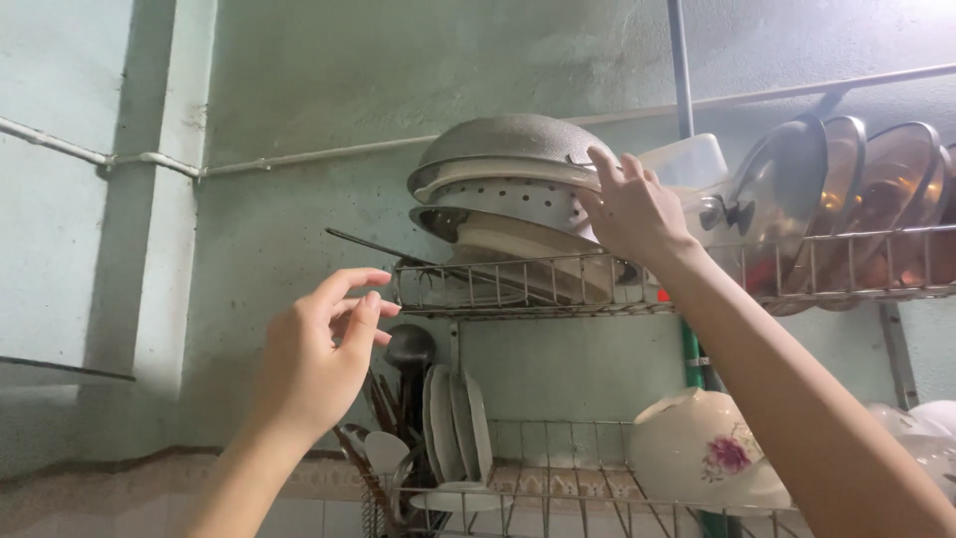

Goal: Serving cooked vegetables from a pot onto a plate, washing a pan in the sink, and organizing kitchen utensils.

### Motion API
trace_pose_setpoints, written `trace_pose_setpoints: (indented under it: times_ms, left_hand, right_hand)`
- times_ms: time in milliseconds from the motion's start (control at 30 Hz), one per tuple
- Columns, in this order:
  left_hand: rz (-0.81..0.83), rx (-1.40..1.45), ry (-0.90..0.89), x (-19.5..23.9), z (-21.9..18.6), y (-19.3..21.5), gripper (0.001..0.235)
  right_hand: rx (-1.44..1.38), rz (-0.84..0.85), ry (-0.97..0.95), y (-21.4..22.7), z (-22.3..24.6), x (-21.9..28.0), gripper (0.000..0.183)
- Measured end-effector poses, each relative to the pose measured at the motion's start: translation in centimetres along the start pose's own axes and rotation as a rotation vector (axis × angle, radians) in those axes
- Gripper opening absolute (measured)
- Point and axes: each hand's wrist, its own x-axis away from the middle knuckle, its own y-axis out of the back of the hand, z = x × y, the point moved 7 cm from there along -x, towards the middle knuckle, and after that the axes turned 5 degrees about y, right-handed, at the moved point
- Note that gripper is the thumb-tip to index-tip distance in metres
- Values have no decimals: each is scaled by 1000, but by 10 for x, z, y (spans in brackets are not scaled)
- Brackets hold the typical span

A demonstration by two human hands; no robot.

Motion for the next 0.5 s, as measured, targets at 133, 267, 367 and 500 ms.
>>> trace_pose_setpoints:
  times_ms: [133,267,367,500]
  left_hand:
    - [-19,38,-23,16,-19,16,29]
    - [-41,7,-88,42,-37,38,30]
    - [-52,-26,-98,71,-48,54,27]
    - [-45,-81,-82,124,-60,77,25]
  right_hand:
    - [136,-182,145,15,12,21,70]
    - [-14,-402,375,70,52,77,51]
    - [-156,-396,481,111,83,124,33]
    - [-239,-339,558,167,120,188,21]
